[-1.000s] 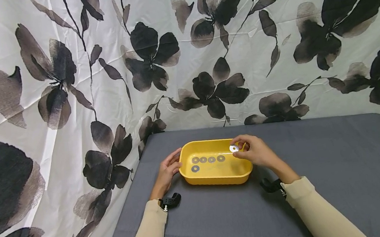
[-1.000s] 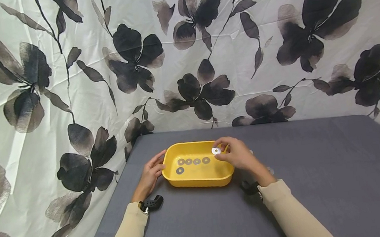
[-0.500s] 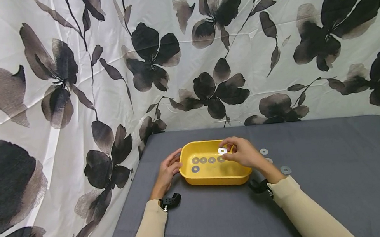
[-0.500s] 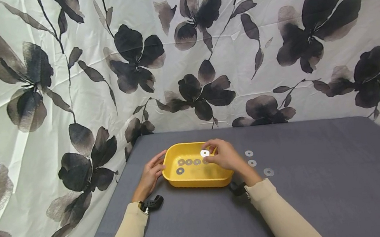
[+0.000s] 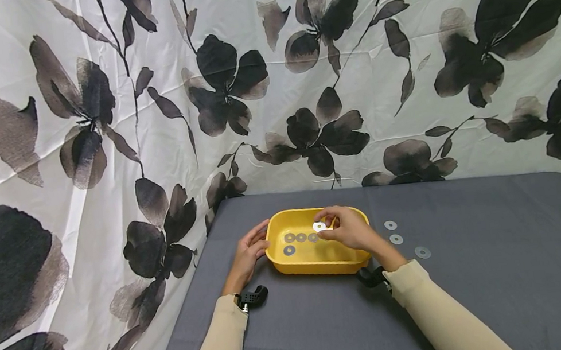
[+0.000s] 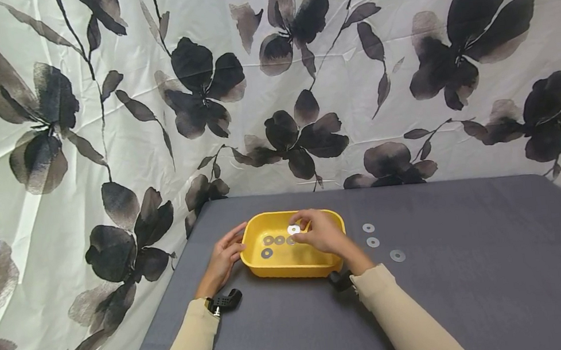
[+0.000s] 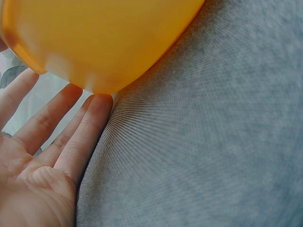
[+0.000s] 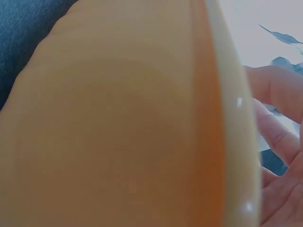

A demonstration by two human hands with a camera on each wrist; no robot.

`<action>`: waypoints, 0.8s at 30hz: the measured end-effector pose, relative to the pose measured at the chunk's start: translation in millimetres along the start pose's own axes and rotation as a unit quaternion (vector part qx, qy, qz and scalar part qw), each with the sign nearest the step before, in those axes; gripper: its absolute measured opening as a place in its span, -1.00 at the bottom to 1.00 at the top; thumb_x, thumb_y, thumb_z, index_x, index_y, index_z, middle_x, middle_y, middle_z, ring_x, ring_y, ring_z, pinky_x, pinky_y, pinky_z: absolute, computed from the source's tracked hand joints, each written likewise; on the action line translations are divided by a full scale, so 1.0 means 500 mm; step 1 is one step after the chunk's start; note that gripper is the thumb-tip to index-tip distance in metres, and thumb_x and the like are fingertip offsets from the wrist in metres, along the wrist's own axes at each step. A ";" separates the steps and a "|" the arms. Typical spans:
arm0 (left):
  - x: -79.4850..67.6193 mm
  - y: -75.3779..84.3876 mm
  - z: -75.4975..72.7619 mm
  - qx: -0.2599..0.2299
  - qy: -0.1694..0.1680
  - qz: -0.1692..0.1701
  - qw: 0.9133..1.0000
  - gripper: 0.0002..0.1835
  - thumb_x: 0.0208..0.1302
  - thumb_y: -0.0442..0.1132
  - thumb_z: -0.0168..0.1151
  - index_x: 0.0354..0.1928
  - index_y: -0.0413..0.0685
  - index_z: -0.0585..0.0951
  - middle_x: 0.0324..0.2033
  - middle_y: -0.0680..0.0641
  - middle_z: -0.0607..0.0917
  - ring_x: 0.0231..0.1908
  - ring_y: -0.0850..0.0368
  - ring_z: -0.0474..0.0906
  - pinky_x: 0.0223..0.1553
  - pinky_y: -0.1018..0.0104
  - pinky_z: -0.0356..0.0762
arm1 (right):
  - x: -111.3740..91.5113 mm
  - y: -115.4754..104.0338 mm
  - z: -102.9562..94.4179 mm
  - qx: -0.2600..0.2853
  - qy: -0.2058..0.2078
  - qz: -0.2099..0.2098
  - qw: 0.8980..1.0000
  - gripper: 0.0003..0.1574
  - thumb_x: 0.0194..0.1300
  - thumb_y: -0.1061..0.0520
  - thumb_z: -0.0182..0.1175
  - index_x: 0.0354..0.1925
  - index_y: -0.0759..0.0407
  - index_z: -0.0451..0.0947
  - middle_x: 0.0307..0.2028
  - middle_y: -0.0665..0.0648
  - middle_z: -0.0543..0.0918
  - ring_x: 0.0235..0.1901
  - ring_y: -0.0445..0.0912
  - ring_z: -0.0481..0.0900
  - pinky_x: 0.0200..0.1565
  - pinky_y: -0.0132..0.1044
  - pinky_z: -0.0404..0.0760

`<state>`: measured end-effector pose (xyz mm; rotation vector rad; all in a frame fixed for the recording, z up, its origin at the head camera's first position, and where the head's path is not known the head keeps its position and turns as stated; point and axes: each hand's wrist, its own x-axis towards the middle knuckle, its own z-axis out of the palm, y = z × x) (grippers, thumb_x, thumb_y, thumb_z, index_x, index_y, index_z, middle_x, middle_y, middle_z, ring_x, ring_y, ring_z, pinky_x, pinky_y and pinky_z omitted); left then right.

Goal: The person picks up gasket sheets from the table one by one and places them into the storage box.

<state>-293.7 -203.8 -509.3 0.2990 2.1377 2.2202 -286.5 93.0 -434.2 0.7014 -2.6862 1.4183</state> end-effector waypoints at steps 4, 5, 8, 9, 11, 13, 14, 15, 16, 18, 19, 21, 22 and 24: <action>0.001 -0.001 0.000 -0.001 0.001 0.001 1.000 -0.37 0.33 -0.37 0.19 0.45 0.00 0.45 0.35 -0.32 0.52 0.28 -0.25 0.51 -0.07 0.39 0.66 | 0.005 -0.003 0.010 0.003 -0.004 0.018 1.000 -0.66 0.19 0.22 0.46 -0.03 0.16 0.69 -0.34 0.12 0.55 -0.45 -0.08 0.40 -0.40 -0.34 0.39; 0.001 -0.002 0.000 -0.002 0.000 0.001 1.000 -0.38 0.33 -0.37 0.19 0.45 -0.01 0.45 0.34 -0.32 0.52 0.28 -0.25 0.51 -0.06 0.39 0.66 | 0.007 -0.003 0.013 0.002 -0.006 0.022 1.000 -0.65 0.19 0.21 0.46 -0.03 0.15 0.69 -0.34 0.12 0.55 -0.46 -0.08 0.41 -0.40 -0.34 0.39; 0.002 -0.003 0.000 -0.003 -0.001 0.004 1.000 -0.38 0.34 -0.39 0.17 0.46 -0.03 0.44 0.35 -0.34 0.52 0.29 -0.28 0.50 -0.06 0.40 0.65 | 0.011 -0.004 0.021 0.003 -0.008 0.034 0.999 -0.65 0.18 0.20 0.47 -0.04 0.13 0.70 -0.35 0.11 0.56 -0.46 -0.08 0.42 -0.41 -0.33 0.40; 0.002 -0.003 0.000 -0.004 -0.001 0.004 1.000 -0.38 0.34 -0.40 0.16 0.46 -0.03 0.43 0.35 -0.34 0.52 0.29 -0.28 0.49 -0.06 0.40 0.65 | 0.012 -0.005 0.023 0.004 -0.009 0.037 0.999 -0.65 0.18 0.21 0.47 -0.04 0.13 0.70 -0.35 0.11 0.57 -0.47 -0.08 0.42 -0.42 -0.33 0.39; 0.002 -0.003 -0.001 -0.005 0.000 0.003 1.000 -0.38 0.34 -0.40 0.16 0.46 -0.02 0.44 0.35 -0.33 0.52 0.30 -0.29 0.49 -0.06 0.40 0.65 | 0.015 -0.006 0.029 0.004 -0.010 0.042 0.999 -0.65 0.17 0.21 0.48 -0.04 0.13 0.71 -0.36 0.11 0.57 -0.48 -0.08 0.43 -0.43 -0.33 0.39; 0.000 -0.001 0.000 -0.006 0.002 -0.001 1.000 -0.38 0.34 -0.39 0.16 0.45 0.00 0.45 0.34 -0.32 0.53 0.30 -0.29 0.49 -0.07 0.40 0.66 | 0.018 -0.007 0.035 0.002 -0.011 0.045 0.999 -0.66 0.17 0.21 0.48 -0.05 0.12 0.71 -0.36 0.11 0.57 -0.49 -0.08 0.42 -0.43 -0.33 0.39; 0.000 -0.001 0.000 -0.005 0.002 -0.002 1.000 -0.38 0.34 -0.39 0.17 0.45 0.01 0.46 0.34 -0.31 0.53 0.30 -0.28 0.49 -0.07 0.39 0.66 | 0.019 -0.007 0.038 0.001 -0.013 0.044 0.999 -0.66 0.17 0.22 0.48 -0.05 0.13 0.71 -0.36 0.12 0.57 -0.48 -0.08 0.42 -0.43 -0.33 0.39; 0.000 0.000 0.000 -0.005 0.002 -0.003 1.000 -0.38 0.34 -0.39 0.17 0.45 0.01 0.46 0.35 -0.31 0.53 0.30 -0.28 0.49 -0.07 0.39 0.66 | 0.020 -0.008 0.042 -0.001 -0.013 0.045 0.999 -0.66 0.17 0.22 0.48 -0.05 0.13 0.71 -0.37 0.12 0.58 -0.47 -0.08 0.43 -0.42 -0.33 0.39; 0.000 0.000 0.000 -0.005 0.003 -0.004 1.000 -0.38 0.34 -0.39 0.17 0.45 0.02 0.46 0.35 -0.31 0.52 0.30 -0.27 0.49 -0.06 0.39 0.65 | 0.022 -0.008 0.045 -0.001 -0.014 0.044 0.999 -0.66 0.16 0.23 0.48 -0.06 0.13 0.71 -0.37 0.12 0.58 -0.46 -0.07 0.43 -0.41 -0.33 0.40; 0.000 0.000 0.000 -0.005 0.003 -0.004 1.000 -0.38 0.34 -0.39 0.17 0.45 0.02 0.46 0.35 -0.30 0.52 0.30 -0.27 0.49 -0.06 0.38 0.65 | 0.025 -0.007 0.051 -0.005 -0.016 0.042 0.999 -0.66 0.15 0.24 0.48 -0.07 0.14 0.71 -0.38 0.13 0.59 -0.44 -0.07 0.45 -0.39 -0.32 0.40; 0.000 -0.001 0.000 -0.005 0.002 -0.003 1.000 -0.38 0.34 -0.40 0.16 0.45 0.01 0.46 0.35 -0.31 0.52 0.30 -0.27 0.49 -0.06 0.38 0.65 | 0.027 -0.006 0.054 -0.008 -0.018 0.042 0.999 -0.66 0.15 0.25 0.48 -0.07 0.14 0.71 -0.38 0.13 0.59 -0.43 -0.06 0.45 -0.38 -0.32 0.40; 0.001 -0.001 0.000 -0.005 0.000 0.002 1.000 -0.37 0.34 -0.40 0.16 0.46 -0.03 0.44 0.36 -0.33 0.51 0.30 -0.28 0.49 -0.04 0.37 0.65 | 0.031 -0.003 0.060 -0.012 -0.019 0.042 0.999 -0.67 0.14 0.25 0.48 -0.08 0.13 0.72 -0.40 0.11 0.59 -0.41 -0.07 0.46 -0.37 -0.31 0.39; 0.001 -0.002 0.000 -0.004 0.000 0.003 1.000 -0.37 0.34 -0.40 0.16 0.46 -0.03 0.44 0.36 -0.33 0.51 0.30 -0.29 0.49 -0.05 0.37 0.66 | 0.033 -0.001 0.063 -0.013 -0.020 0.043 0.999 -0.67 0.14 0.25 0.48 -0.08 0.13 0.72 -0.40 0.10 0.59 -0.41 -0.08 0.45 -0.36 -0.31 0.39; 0.001 -0.001 0.000 -0.004 -0.001 0.005 1.000 -0.37 0.34 -0.41 0.15 0.46 -0.04 0.43 0.36 -0.33 0.51 0.30 -0.29 0.48 -0.04 0.36 0.66 | 0.036 0.002 0.068 -0.014 -0.021 0.044 0.999 -0.68 0.14 0.26 0.48 -0.09 0.13 0.71 -0.42 0.09 0.58 -0.42 -0.08 0.45 -0.35 -0.31 0.38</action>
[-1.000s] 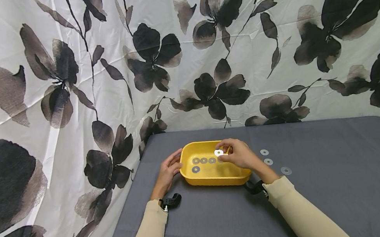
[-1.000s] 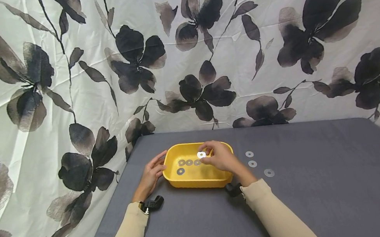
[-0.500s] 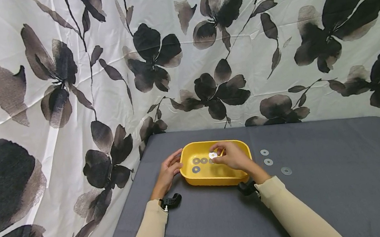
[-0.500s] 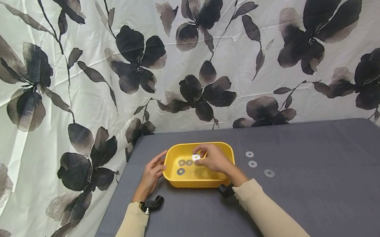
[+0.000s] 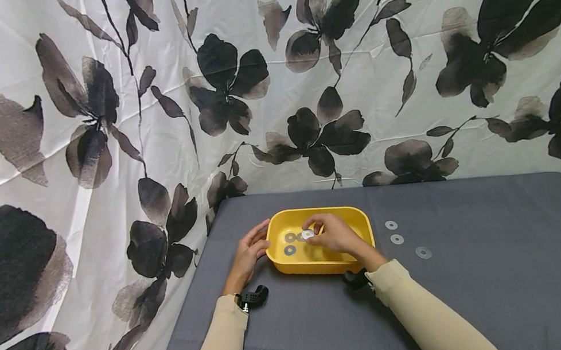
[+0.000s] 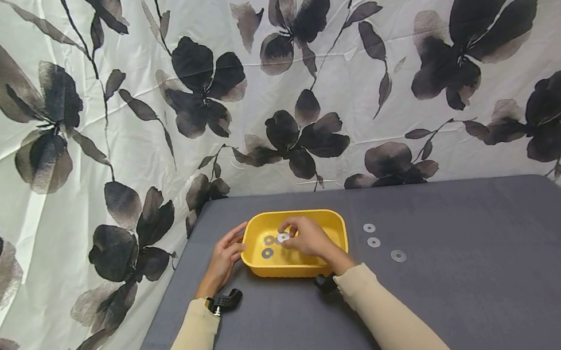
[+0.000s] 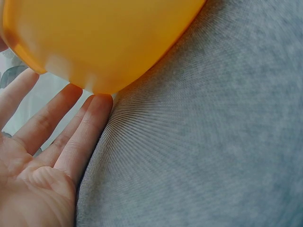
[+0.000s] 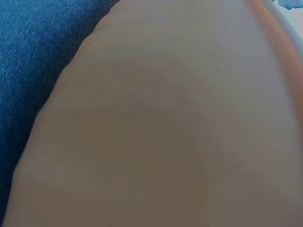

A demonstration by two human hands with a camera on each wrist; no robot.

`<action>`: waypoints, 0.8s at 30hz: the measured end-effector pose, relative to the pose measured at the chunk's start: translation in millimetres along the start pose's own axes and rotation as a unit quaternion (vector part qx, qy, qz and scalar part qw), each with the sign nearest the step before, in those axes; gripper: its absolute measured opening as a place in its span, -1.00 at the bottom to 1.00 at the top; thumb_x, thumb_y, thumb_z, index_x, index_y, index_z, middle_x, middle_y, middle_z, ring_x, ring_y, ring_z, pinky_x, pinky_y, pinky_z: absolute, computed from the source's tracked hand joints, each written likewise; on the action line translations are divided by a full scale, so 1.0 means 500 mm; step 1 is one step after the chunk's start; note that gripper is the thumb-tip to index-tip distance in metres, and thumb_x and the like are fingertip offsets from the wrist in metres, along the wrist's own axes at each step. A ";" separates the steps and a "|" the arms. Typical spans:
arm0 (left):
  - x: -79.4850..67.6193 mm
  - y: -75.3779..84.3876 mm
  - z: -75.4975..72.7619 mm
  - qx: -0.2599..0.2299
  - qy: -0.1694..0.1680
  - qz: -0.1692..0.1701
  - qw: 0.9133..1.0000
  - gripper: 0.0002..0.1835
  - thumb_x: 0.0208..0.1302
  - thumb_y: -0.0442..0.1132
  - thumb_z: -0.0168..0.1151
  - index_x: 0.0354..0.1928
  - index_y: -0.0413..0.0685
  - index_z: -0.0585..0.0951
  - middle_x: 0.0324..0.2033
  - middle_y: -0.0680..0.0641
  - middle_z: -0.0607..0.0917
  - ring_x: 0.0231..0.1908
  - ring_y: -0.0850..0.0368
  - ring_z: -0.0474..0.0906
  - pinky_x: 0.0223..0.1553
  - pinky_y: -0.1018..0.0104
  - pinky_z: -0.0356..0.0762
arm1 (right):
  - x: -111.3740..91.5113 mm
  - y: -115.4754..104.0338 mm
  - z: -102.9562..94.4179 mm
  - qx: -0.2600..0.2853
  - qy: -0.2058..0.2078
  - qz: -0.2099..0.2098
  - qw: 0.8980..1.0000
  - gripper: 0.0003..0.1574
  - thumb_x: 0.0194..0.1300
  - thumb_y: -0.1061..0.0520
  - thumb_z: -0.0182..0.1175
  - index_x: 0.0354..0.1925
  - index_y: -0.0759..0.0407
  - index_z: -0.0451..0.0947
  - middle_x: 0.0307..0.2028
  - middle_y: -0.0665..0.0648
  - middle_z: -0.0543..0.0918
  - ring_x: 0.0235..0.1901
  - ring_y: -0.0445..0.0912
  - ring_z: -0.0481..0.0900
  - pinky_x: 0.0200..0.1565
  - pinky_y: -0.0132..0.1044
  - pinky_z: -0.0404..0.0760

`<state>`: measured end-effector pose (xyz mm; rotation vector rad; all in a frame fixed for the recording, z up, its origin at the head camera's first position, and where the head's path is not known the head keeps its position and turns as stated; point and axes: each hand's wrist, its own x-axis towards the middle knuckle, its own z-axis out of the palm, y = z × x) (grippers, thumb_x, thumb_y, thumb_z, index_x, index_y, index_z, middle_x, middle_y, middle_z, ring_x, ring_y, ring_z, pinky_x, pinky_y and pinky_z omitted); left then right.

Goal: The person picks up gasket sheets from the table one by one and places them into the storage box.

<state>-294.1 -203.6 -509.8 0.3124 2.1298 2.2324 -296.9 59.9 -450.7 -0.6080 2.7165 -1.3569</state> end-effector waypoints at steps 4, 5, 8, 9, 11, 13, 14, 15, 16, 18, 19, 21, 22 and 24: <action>-0.001 -0.001 0.000 0.000 0.004 -0.002 1.000 -0.38 0.34 -0.41 0.15 0.45 0.02 0.46 0.35 -0.30 0.52 0.29 -0.26 0.50 -0.06 0.38 0.66 | 0.006 0.003 0.009 -0.004 0.001 -0.002 1.000 -0.68 0.12 0.27 0.48 -0.11 0.15 0.71 -0.43 0.09 0.58 -0.43 -0.09 0.44 -0.35 -0.31 0.37; -0.001 0.000 0.000 0.000 0.004 -0.002 1.000 -0.38 0.34 -0.40 0.15 0.45 0.01 0.46 0.35 -0.30 0.52 0.29 -0.25 0.51 -0.06 0.37 0.66 | 0.008 0.003 0.011 -0.005 0.001 -0.002 1.000 -0.68 0.12 0.27 0.48 -0.11 0.15 0.72 -0.43 0.09 0.58 -0.43 -0.09 0.44 -0.36 -0.31 0.36; -0.001 -0.001 0.000 0.001 0.007 0.000 1.000 -0.38 0.33 -0.40 0.16 0.44 0.02 0.47 0.34 -0.29 0.54 0.25 -0.20 0.55 -0.07 0.37 0.67 | 0.011 0.001 0.016 -0.011 -0.003 0.006 1.000 -0.69 0.13 0.25 0.49 -0.11 0.14 0.72 -0.42 0.10 0.57 -0.43 -0.08 0.43 -0.35 -0.30 0.35; -0.001 -0.002 0.000 0.000 0.008 0.000 1.000 -0.38 0.32 -0.40 0.16 0.44 0.02 0.47 0.34 -0.29 0.54 0.25 -0.18 0.56 -0.07 0.37 0.67 | 0.012 0.000 0.018 -0.013 -0.005 0.010 1.000 -0.69 0.14 0.25 0.49 -0.11 0.14 0.72 -0.42 0.10 0.58 -0.43 -0.08 0.43 -0.35 -0.30 0.35; -0.001 -0.002 0.000 0.000 0.009 0.001 1.000 -0.38 0.32 -0.40 0.16 0.44 0.03 0.48 0.32 -0.28 0.56 0.23 -0.15 0.57 -0.06 0.37 0.67 | 0.014 -0.001 0.021 -0.014 -0.007 0.020 1.000 -0.71 0.15 0.24 0.48 -0.11 0.12 0.72 -0.42 0.11 0.58 -0.43 -0.07 0.42 -0.34 -0.30 0.35; 0.000 -0.004 0.000 0.001 0.010 0.000 1.000 -0.39 0.32 -0.40 0.16 0.43 0.06 0.49 0.31 -0.26 0.57 0.23 -0.13 0.58 -0.06 0.37 0.68 | 0.016 -0.002 0.025 -0.017 -0.007 0.028 0.999 -0.72 0.16 0.25 0.48 -0.12 0.11 0.72 -0.42 0.11 0.58 -0.44 -0.07 0.41 -0.35 -0.30 0.34; 0.000 -0.004 -0.001 0.002 0.010 -0.001 1.000 -0.39 0.32 -0.40 0.16 0.42 0.07 0.49 0.31 -0.25 0.57 0.23 -0.13 0.58 -0.06 0.37 0.68 | 0.018 -0.002 0.027 -0.019 -0.007 0.029 0.999 -0.72 0.15 0.25 0.47 -0.13 0.11 0.72 -0.42 0.11 0.58 -0.45 -0.07 0.41 -0.36 -0.30 0.34; 0.000 -0.005 -0.001 0.003 0.010 0.000 1.000 -0.39 0.32 -0.40 0.16 0.42 0.07 0.50 0.31 -0.25 0.58 0.23 -0.13 0.57 -0.06 0.37 0.67 | 0.019 -0.001 0.029 -0.019 -0.007 0.030 0.999 -0.73 0.15 0.26 0.47 -0.14 0.12 0.72 -0.42 0.12 0.57 -0.45 -0.07 0.41 -0.37 -0.30 0.34; 0.000 -0.005 -0.001 0.003 0.010 -0.001 1.000 -0.39 0.32 -0.40 0.16 0.42 0.08 0.50 0.31 -0.24 0.58 0.23 -0.14 0.57 -0.06 0.37 0.67 | 0.021 -0.001 0.031 -0.019 -0.008 0.032 0.999 -0.74 0.15 0.27 0.47 -0.14 0.12 0.72 -0.42 0.12 0.57 -0.45 -0.07 0.41 -0.38 -0.30 0.34; 0.001 -0.007 -0.002 0.004 0.010 -0.001 1.000 -0.39 0.31 -0.40 0.16 0.42 0.08 0.50 0.31 -0.25 0.57 0.25 -0.15 0.56 -0.05 0.37 0.67 | 0.024 0.001 0.036 -0.021 -0.009 0.034 0.999 -0.74 0.15 0.27 0.47 -0.16 0.12 0.72 -0.43 0.12 0.56 -0.46 -0.08 0.41 -0.39 -0.32 0.34; 0.001 -0.007 -0.002 0.003 0.010 -0.001 1.000 -0.39 0.31 -0.40 0.16 0.42 0.07 0.50 0.32 -0.25 0.57 0.25 -0.16 0.56 -0.05 0.37 0.67 | 0.025 0.001 0.038 -0.022 -0.010 0.036 0.999 -0.75 0.15 0.27 0.48 -0.16 0.12 0.71 -0.43 0.11 0.56 -0.46 -0.08 0.42 -0.39 -0.32 0.35; 0.002 -0.008 -0.003 0.002 0.009 -0.001 1.000 -0.39 0.31 -0.40 0.17 0.42 0.07 0.50 0.32 -0.25 0.56 0.27 -0.18 0.54 -0.05 0.37 0.67 | 0.026 0.002 0.041 -0.023 -0.013 0.039 0.999 -0.75 0.15 0.26 0.48 -0.17 0.11 0.71 -0.43 0.10 0.55 -0.45 -0.08 0.42 -0.38 -0.33 0.36; 0.002 -0.009 -0.003 0.002 0.009 -0.001 1.000 -0.39 0.31 -0.40 0.17 0.42 0.07 0.50 0.33 -0.25 0.56 0.27 -0.19 0.54 -0.05 0.37 0.67 | 0.027 0.002 0.042 -0.026 -0.014 0.039 0.999 -0.75 0.15 0.25 0.48 -0.17 0.11 0.71 -0.43 0.10 0.55 -0.45 -0.08 0.42 -0.38 -0.32 0.36; 0.003 -0.009 -0.003 0.003 0.009 -0.002 1.000 -0.39 0.31 -0.39 0.17 0.42 0.07 0.50 0.33 -0.25 0.56 0.28 -0.19 0.53 -0.05 0.37 0.67 | 0.027 0.003 0.045 -0.030 -0.018 0.040 0.999 -0.75 0.15 0.26 0.48 -0.16 0.12 0.71 -0.44 0.10 0.55 -0.44 -0.08 0.43 -0.37 -0.32 0.37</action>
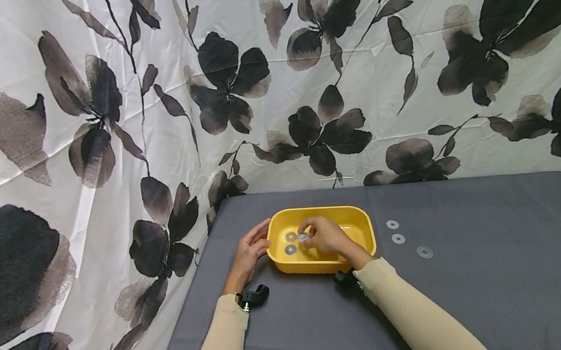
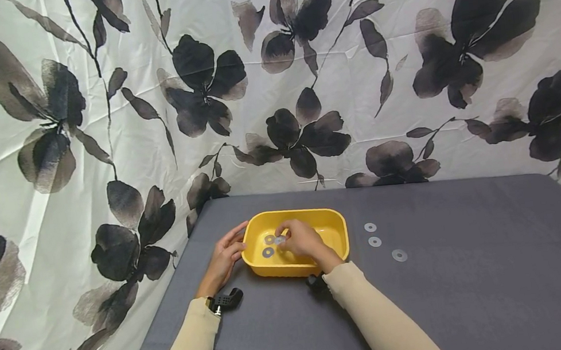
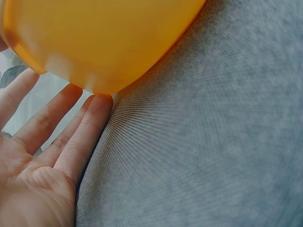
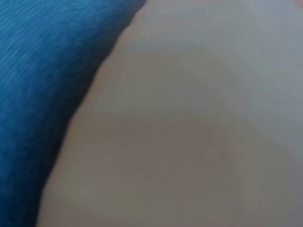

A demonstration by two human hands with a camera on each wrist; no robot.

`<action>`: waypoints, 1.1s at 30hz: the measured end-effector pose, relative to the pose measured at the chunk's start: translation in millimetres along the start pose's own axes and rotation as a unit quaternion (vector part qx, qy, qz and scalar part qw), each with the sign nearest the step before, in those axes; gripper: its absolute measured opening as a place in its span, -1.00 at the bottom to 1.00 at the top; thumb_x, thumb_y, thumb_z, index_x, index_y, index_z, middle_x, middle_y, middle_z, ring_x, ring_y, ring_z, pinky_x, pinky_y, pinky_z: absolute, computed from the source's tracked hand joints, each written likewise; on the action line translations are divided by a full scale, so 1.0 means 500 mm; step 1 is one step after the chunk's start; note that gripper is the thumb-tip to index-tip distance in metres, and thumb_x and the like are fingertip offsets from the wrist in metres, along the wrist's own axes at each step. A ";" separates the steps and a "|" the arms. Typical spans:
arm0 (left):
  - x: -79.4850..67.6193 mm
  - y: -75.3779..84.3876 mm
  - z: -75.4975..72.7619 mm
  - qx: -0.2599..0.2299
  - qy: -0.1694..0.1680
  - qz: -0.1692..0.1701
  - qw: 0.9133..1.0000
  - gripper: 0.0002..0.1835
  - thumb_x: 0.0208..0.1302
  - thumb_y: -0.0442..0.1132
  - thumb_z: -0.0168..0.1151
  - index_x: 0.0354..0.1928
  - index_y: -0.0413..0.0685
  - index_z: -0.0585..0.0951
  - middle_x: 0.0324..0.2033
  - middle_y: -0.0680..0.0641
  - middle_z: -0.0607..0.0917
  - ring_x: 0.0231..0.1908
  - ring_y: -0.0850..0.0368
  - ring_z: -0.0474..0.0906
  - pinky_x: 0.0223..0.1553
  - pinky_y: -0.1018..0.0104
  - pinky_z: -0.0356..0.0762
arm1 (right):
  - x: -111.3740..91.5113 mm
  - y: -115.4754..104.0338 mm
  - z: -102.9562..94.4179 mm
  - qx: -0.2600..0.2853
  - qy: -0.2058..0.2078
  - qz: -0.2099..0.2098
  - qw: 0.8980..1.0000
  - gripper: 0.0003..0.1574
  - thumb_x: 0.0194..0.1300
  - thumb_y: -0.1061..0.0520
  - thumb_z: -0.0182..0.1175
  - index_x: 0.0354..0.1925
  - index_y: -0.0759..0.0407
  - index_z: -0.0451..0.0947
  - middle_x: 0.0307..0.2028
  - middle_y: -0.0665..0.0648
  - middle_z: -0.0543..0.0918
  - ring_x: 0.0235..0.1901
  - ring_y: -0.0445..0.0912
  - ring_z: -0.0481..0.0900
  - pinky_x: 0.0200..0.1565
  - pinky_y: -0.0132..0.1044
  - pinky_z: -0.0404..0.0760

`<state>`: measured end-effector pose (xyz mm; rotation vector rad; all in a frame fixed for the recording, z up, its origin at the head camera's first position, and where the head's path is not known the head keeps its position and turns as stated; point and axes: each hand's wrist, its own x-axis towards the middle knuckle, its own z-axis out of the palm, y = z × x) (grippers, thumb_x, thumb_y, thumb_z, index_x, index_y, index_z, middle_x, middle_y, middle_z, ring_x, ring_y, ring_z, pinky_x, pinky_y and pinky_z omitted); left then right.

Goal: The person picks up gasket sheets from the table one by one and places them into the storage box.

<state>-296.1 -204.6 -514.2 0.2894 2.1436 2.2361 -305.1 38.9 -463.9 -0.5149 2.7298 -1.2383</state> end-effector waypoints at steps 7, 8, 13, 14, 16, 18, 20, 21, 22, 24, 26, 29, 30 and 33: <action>0.000 0.003 0.000 0.011 0.002 -0.002 1.000 -0.38 0.31 -0.37 0.17 0.42 0.10 0.49 0.34 -0.23 0.56 0.28 -0.15 0.54 -0.03 0.37 0.66 | 0.001 0.005 0.001 -0.017 -0.012 0.006 1.000 -0.75 0.17 0.23 0.47 -0.14 0.11 0.72 -0.43 0.08 0.56 -0.43 -0.09 0.45 -0.36 -0.32 0.38; 0.000 0.003 0.000 0.012 0.002 -0.002 1.000 -0.39 0.31 -0.37 0.17 0.42 0.10 0.49 0.34 -0.22 0.56 0.28 -0.15 0.54 -0.03 0.37 0.66 | 0.001 0.006 0.001 -0.017 -0.013 0.005 1.000 -0.75 0.17 0.23 0.47 -0.14 0.11 0.72 -0.43 0.08 0.57 -0.43 -0.09 0.45 -0.36 -0.32 0.38; -0.002 0.003 0.001 0.011 0.007 -0.002 1.000 -0.38 0.31 -0.37 0.17 0.42 0.10 0.50 0.33 -0.22 0.57 0.25 -0.07 0.58 -0.02 0.37 0.67 | 0.004 0.009 0.004 -0.017 -0.020 0.004 1.000 -0.75 0.18 0.24 0.47 -0.14 0.11 0.73 -0.44 0.07 0.58 -0.43 -0.10 0.46 -0.35 -0.33 0.39; -0.002 0.003 0.001 0.010 0.007 -0.002 1.000 -0.38 0.31 -0.37 0.17 0.42 0.09 0.50 0.32 -0.22 0.57 0.23 -0.06 0.59 -0.02 0.37 0.67 | 0.005 0.008 0.004 -0.016 -0.022 0.005 1.000 -0.75 0.18 0.24 0.47 -0.13 0.12 0.73 -0.44 0.07 0.58 -0.43 -0.10 0.46 -0.34 -0.33 0.39; -0.003 0.003 0.000 0.011 0.008 0.001 1.000 -0.38 0.30 -0.37 0.17 0.43 0.06 0.49 0.33 -0.23 0.57 0.22 -0.02 0.60 -0.02 0.36 0.67 | 0.006 0.008 0.005 -0.017 -0.026 0.007 0.999 -0.75 0.18 0.23 0.47 -0.12 0.11 0.73 -0.43 0.08 0.58 -0.42 -0.10 0.46 -0.34 -0.33 0.40; -0.004 0.003 0.000 0.014 0.008 0.004 1.000 -0.37 0.30 -0.37 0.17 0.44 0.03 0.47 0.33 -0.26 0.56 0.21 0.00 0.61 -0.02 0.35 0.68 | 0.007 0.007 0.006 -0.019 -0.031 0.008 0.999 -0.74 0.19 0.22 0.47 -0.11 0.11 0.73 -0.42 0.08 0.59 -0.42 -0.10 0.46 -0.33 -0.32 0.40; -0.004 0.003 0.000 0.016 0.007 0.006 1.000 -0.36 0.29 -0.36 0.18 0.45 0.01 0.47 0.34 -0.27 0.55 0.21 0.00 0.61 -0.02 0.35 0.68 | 0.008 0.007 0.007 -0.023 -0.034 0.008 0.999 -0.73 0.20 0.22 0.46 -0.10 0.12 0.73 -0.41 0.09 0.60 -0.41 -0.10 0.47 -0.32 -0.32 0.41; -0.004 0.003 0.000 0.016 0.007 0.006 1.000 -0.36 0.29 -0.36 0.18 0.45 0.01 0.47 0.34 -0.27 0.55 0.21 -0.01 0.60 -0.02 0.35 0.68 | 0.008 0.008 0.007 -0.022 -0.035 0.009 0.999 -0.73 0.20 0.22 0.46 -0.09 0.13 0.73 -0.40 0.09 0.60 -0.41 -0.09 0.47 -0.31 -0.32 0.42; -0.004 0.004 0.000 0.016 0.007 0.005 1.000 -0.36 0.29 -0.36 0.18 0.45 0.01 0.47 0.34 -0.27 0.55 0.21 -0.02 0.60 -0.02 0.36 0.68 | 0.007 0.008 0.007 -0.024 -0.035 0.009 0.999 -0.72 0.19 0.22 0.46 -0.09 0.14 0.73 -0.39 0.10 0.61 -0.41 -0.10 0.48 -0.31 -0.32 0.43; -0.004 0.004 0.000 0.012 0.007 0.001 1.000 -0.37 0.30 -0.37 0.18 0.44 0.03 0.48 0.33 -0.25 0.56 0.23 -0.06 0.59 -0.02 0.36 0.67 | 0.006 0.008 0.008 -0.022 -0.035 0.011 0.999 -0.71 0.19 0.23 0.46 -0.08 0.17 0.73 -0.38 0.12 0.62 -0.41 -0.09 0.48 -0.32 -0.31 0.44; -0.003 0.005 0.000 0.009 0.006 -0.001 1.000 -0.38 0.30 -0.37 0.18 0.43 0.06 0.49 0.33 -0.24 0.56 0.25 -0.09 0.58 -0.03 0.36 0.67 | 0.004 0.008 0.007 -0.017 -0.035 0.016 0.999 -0.70 0.20 0.24 0.46 -0.07 0.18 0.73 -0.37 0.13 0.62 -0.41 -0.07 0.48 -0.33 -0.30 0.44; -0.003 0.004 0.001 0.008 0.005 -0.001 1.000 -0.39 0.31 -0.38 0.17 0.43 0.07 0.49 0.33 -0.23 0.56 0.26 -0.12 0.56 -0.03 0.37 0.67 | 0.001 0.008 0.005 -0.010 -0.022 0.018 1.000 -0.73 0.24 0.24 0.41 -0.06 0.18 0.72 -0.36 0.15 0.61 -0.42 -0.06 0.46 -0.37 -0.31 0.41; -0.003 0.004 0.002 0.008 0.005 0.001 1.000 -0.38 0.31 -0.38 0.17 0.43 0.06 0.49 0.34 -0.24 0.56 0.26 -0.13 0.56 -0.04 0.37 0.67 | 0.000 0.009 0.004 -0.003 -0.014 0.015 1.000 -0.75 0.26 0.23 0.39 -0.06 0.18 0.71 -0.36 0.15 0.60 -0.42 -0.06 0.45 -0.38 -0.31 0.40; -0.003 0.002 0.003 0.008 0.006 0.004 1.000 -0.38 0.31 -0.38 0.17 0.43 0.04 0.48 0.33 -0.25 0.56 0.25 -0.12 0.57 -0.04 0.37 0.67 | -0.005 0.006 -0.005 0.021 0.015 -0.004 1.000 -0.77 0.31 0.22 0.34 -0.06 0.20 0.70 -0.37 0.15 0.60 -0.42 -0.06 0.44 -0.39 -0.31 0.37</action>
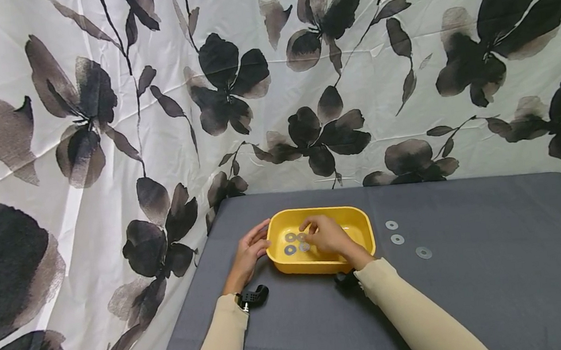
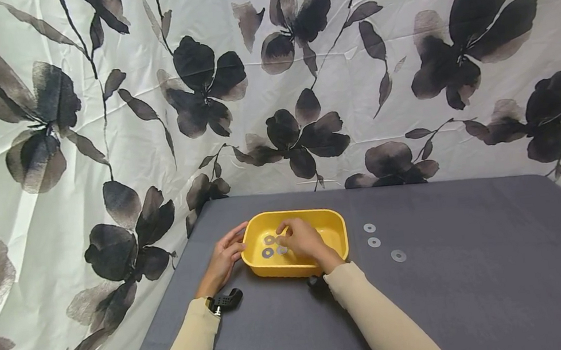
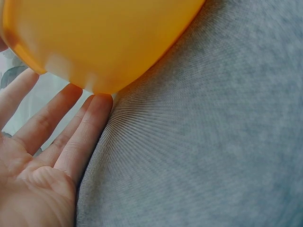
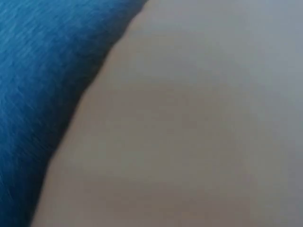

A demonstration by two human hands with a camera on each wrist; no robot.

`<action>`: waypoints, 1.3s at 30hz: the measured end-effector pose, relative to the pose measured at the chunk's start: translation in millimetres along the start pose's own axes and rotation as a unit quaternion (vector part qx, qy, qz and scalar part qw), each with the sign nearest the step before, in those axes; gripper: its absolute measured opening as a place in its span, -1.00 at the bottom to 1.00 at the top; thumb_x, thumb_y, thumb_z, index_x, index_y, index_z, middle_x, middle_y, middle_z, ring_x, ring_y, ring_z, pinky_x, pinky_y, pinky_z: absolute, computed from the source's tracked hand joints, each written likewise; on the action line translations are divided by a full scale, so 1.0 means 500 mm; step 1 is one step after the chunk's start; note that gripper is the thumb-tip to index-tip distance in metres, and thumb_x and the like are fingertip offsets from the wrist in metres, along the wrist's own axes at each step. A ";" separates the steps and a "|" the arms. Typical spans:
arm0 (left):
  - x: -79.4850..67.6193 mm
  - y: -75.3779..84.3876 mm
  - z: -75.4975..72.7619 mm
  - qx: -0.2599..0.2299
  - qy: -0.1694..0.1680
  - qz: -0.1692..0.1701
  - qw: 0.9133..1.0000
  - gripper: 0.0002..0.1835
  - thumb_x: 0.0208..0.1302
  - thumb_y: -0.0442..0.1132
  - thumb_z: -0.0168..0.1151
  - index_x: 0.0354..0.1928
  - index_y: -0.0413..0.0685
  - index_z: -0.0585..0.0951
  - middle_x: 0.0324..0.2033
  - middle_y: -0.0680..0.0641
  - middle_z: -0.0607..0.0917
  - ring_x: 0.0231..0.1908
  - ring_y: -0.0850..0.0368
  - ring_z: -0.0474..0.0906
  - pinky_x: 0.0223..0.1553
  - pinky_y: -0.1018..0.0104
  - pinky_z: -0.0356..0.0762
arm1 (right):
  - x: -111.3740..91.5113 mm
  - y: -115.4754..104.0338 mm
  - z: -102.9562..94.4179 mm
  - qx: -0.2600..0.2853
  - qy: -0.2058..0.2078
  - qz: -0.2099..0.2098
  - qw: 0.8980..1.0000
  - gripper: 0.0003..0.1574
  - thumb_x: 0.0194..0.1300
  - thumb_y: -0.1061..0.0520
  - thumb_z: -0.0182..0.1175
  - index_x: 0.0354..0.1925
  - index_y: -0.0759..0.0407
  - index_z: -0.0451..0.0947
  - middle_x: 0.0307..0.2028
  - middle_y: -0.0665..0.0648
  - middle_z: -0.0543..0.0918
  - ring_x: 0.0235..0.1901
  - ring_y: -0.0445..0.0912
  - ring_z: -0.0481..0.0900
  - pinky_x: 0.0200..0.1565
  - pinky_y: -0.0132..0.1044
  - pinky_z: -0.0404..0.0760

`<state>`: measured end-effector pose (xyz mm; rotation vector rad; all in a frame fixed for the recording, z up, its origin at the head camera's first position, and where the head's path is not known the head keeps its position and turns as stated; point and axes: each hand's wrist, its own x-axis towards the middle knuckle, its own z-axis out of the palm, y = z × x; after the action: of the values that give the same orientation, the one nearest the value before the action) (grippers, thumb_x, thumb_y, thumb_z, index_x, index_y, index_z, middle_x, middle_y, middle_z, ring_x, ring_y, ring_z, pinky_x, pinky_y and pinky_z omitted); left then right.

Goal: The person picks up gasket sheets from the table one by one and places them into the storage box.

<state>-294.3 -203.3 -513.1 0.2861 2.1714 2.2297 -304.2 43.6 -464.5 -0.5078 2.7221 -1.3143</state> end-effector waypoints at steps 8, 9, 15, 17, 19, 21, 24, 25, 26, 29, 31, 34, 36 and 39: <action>0.000 -0.005 0.000 -0.001 -0.004 0.002 1.000 -0.36 0.30 -0.38 0.17 0.44 0.02 0.47 0.34 -0.27 0.54 0.25 -0.13 0.56 -0.05 0.37 0.67 | -0.048 0.002 -0.067 0.045 0.006 -0.082 0.996 -0.80 0.37 0.16 0.30 -0.05 0.14 0.68 -0.38 0.11 0.60 -0.44 -0.07 0.44 -0.36 -0.33 0.42; 0.001 -0.005 -0.001 0.000 -0.003 0.002 1.000 -0.36 0.30 -0.39 0.17 0.45 0.01 0.46 0.35 -0.28 0.53 0.26 -0.14 0.56 -0.05 0.38 0.66 | -0.057 0.005 -0.079 0.045 0.000 -0.095 0.994 -0.81 0.37 0.16 0.30 -0.06 0.13 0.68 -0.38 0.10 0.61 -0.43 -0.07 0.45 -0.35 -0.33 0.43; 0.002 -0.006 -0.001 -0.003 -0.002 -0.003 1.000 -0.37 0.31 -0.39 0.17 0.44 0.02 0.47 0.36 -0.26 0.53 0.28 -0.16 0.54 -0.05 0.39 0.66 | -0.106 0.049 -0.168 0.036 -0.006 -0.116 0.993 -0.79 0.40 0.13 0.29 -0.03 0.12 0.67 -0.35 0.10 0.63 -0.42 -0.11 0.49 -0.36 -0.35 0.48; 0.002 -0.006 0.000 -0.002 -0.004 -0.003 1.000 -0.37 0.31 -0.39 0.17 0.44 0.03 0.47 0.36 -0.25 0.54 0.28 -0.15 0.54 -0.04 0.38 0.66 | -0.122 0.072 -0.201 0.024 0.003 -0.101 0.995 -0.76 0.42 0.10 0.29 0.00 0.14 0.66 -0.33 0.12 0.63 -0.40 -0.11 0.49 -0.36 -0.34 0.49; 0.001 -0.006 0.001 0.000 -0.004 -0.005 1.000 -0.37 0.31 -0.38 0.17 0.44 0.05 0.48 0.35 -0.23 0.54 0.28 -0.12 0.55 -0.03 0.37 0.66 | -0.139 0.096 -0.234 0.011 0.013 -0.081 0.997 -0.72 0.42 0.07 0.28 0.02 0.17 0.65 -0.31 0.13 0.62 -0.38 -0.10 0.49 -0.37 -0.34 0.50; 0.001 -0.006 0.001 0.002 -0.003 -0.006 1.000 -0.38 0.31 -0.38 0.17 0.44 0.06 0.48 0.35 -0.23 0.55 0.27 -0.11 0.55 -0.02 0.37 0.67 | -0.156 0.121 -0.262 -0.005 0.023 -0.060 0.998 -0.70 0.42 0.06 0.28 0.04 0.18 0.64 -0.30 0.14 0.62 -0.37 -0.08 0.50 -0.38 -0.33 0.51; 0.001 -0.005 0.000 0.000 -0.001 -0.008 1.000 -0.38 0.32 -0.39 0.17 0.43 0.07 0.49 0.35 -0.23 0.55 0.27 -0.11 0.55 -0.03 0.38 0.66 | -0.179 0.155 -0.295 -0.029 0.032 -0.036 0.998 -0.69 0.42 0.07 0.28 0.04 0.20 0.63 -0.31 0.14 0.63 -0.37 -0.07 0.52 -0.37 -0.33 0.53; 0.000 -0.004 -0.001 0.000 -0.002 -0.007 1.000 -0.38 0.32 -0.39 0.17 0.44 0.06 0.48 0.35 -0.24 0.54 0.28 -0.13 0.55 -0.03 0.38 0.66 | -0.186 0.165 -0.304 -0.038 0.032 -0.030 0.998 -0.70 0.42 0.08 0.28 0.03 0.20 0.63 -0.31 0.14 0.63 -0.38 -0.07 0.52 -0.37 -0.32 0.53; 0.000 -0.003 -0.001 0.000 -0.002 -0.006 1.000 -0.38 0.32 -0.39 0.17 0.44 0.05 0.48 0.35 -0.25 0.54 0.28 -0.14 0.54 -0.03 0.38 0.66 | -0.191 0.176 -0.312 -0.049 0.029 -0.026 0.998 -0.71 0.42 0.08 0.28 0.02 0.21 0.63 -0.32 0.12 0.62 -0.38 -0.08 0.52 -0.37 -0.33 0.53; 0.000 0.000 -0.002 0.002 -0.006 -0.004 1.000 -0.38 0.33 -0.38 0.18 0.45 0.04 0.47 0.36 -0.27 0.53 0.29 -0.18 0.52 -0.02 0.39 0.65 | -0.202 0.203 -0.333 -0.071 0.008 -0.019 0.997 -0.71 0.40 0.11 0.28 0.00 0.26 0.63 -0.34 0.10 0.61 -0.41 -0.13 0.50 -0.38 -0.32 0.49; 0.000 0.001 -0.003 0.004 -0.010 -0.004 1.000 -0.38 0.33 -0.37 0.17 0.45 0.04 0.46 0.35 -0.28 0.53 0.29 -0.21 0.52 -0.01 0.38 0.65 | -0.206 0.222 -0.345 -0.085 -0.010 -0.026 0.996 -0.72 0.37 0.14 0.31 -0.04 0.28 0.63 -0.37 0.06 0.61 -0.45 -0.19 0.47 -0.40 -0.33 0.46; 0.000 0.001 -0.003 0.005 -0.013 -0.005 1.000 -0.38 0.34 -0.37 0.17 0.45 0.06 0.46 0.35 -0.29 0.53 0.29 -0.22 0.51 -0.01 0.38 0.65 | -0.210 0.245 -0.359 -0.099 -0.043 -0.038 0.993 -0.75 0.30 0.18 0.36 -0.11 0.30 0.63 -0.43 0.02 0.60 -0.48 -0.26 0.45 -0.41 -0.36 0.44; 0.000 0.000 -0.003 0.005 -0.012 -0.006 1.000 -0.39 0.34 -0.37 0.16 0.45 0.07 0.46 0.34 -0.28 0.54 0.29 -0.23 0.51 -0.02 0.38 0.65 | -0.213 0.255 -0.366 -0.109 -0.068 -0.033 0.991 -0.73 0.25 0.17 0.41 -0.14 0.29 0.62 -0.45 0.00 0.59 -0.49 -0.28 0.45 -0.39 -0.36 0.43; -0.001 -0.001 -0.003 0.004 -0.011 -0.004 1.000 -0.39 0.34 -0.37 0.16 0.45 0.07 0.47 0.35 -0.28 0.54 0.30 -0.23 0.50 -0.03 0.39 0.65 | -0.218 0.264 -0.371 -0.112 -0.103 -0.006 0.988 -0.68 0.20 0.12 0.45 -0.17 0.28 0.59 -0.44 -0.01 0.58 -0.48 -0.27 0.44 -0.38 -0.36 0.41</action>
<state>-294.1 -205.0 -513.7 0.2988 2.1670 2.2032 -274.9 294.3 -458.0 -0.6394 2.7071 -0.9051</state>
